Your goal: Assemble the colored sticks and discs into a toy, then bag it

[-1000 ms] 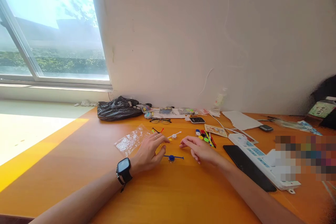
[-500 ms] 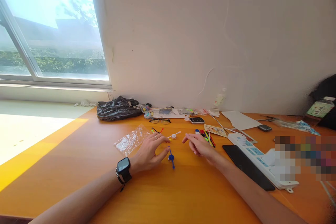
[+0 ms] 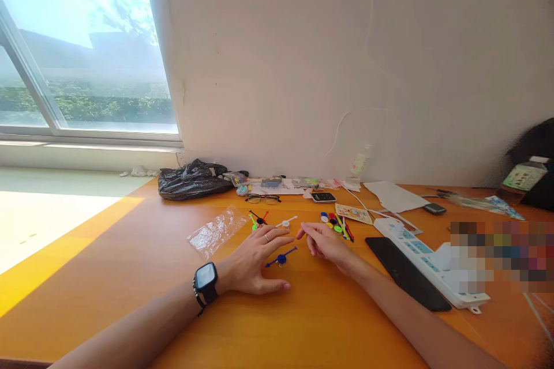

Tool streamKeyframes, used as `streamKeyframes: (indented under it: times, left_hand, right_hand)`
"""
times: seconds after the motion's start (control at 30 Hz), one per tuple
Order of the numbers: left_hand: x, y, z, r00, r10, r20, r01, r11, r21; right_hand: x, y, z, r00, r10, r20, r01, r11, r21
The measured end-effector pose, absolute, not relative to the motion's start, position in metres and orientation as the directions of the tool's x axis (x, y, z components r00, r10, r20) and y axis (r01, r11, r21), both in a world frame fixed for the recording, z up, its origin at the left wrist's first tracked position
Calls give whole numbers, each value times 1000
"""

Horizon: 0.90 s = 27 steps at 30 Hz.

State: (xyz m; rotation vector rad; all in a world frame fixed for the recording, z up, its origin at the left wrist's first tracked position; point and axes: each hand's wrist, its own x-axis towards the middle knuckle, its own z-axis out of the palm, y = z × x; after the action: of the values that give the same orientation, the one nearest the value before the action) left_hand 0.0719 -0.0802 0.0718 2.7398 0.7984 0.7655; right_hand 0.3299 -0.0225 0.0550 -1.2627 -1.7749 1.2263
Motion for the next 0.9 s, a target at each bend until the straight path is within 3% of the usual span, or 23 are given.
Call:
streamKeyframes:
  times: [0.9]
  left_hand:
    - [76,-79,63,830,460,317,390,-883,261]
  right_hand:
    - [329,-21,49,-316,949,19,335,130,-933]
